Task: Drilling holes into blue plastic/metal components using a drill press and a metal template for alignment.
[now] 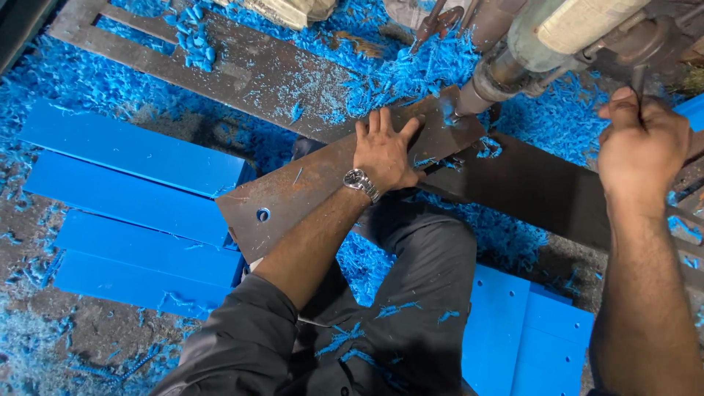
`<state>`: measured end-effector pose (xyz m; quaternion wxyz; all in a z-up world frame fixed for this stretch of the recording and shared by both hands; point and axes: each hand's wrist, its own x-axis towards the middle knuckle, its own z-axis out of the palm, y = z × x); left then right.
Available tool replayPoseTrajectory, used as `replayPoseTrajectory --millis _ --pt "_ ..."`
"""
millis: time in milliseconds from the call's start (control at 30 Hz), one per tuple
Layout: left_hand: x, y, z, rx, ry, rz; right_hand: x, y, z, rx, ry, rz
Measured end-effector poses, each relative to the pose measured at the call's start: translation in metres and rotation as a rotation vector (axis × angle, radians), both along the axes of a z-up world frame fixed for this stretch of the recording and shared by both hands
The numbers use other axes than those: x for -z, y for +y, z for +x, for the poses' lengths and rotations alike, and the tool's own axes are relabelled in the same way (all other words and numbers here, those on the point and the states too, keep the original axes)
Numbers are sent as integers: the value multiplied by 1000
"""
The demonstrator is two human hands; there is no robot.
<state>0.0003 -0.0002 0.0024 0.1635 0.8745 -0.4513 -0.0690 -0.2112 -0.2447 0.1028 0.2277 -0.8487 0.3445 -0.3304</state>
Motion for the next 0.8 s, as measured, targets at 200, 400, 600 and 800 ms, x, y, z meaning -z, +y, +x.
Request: replayPoseTrajectory --millis 200,400,600,800 --pt "1 0 1 13 22 21 -7 18 9 -18 -141 162" --pt "12 -5 3 16 -22 14 33 -12 -1 -20 -33 -221" --pt "-3 0 0 8 9 31 45 -13 7 -2 -112 -243" --pt "-4 0 1 5 8 17 52 -14 11 -11 -144 -332"
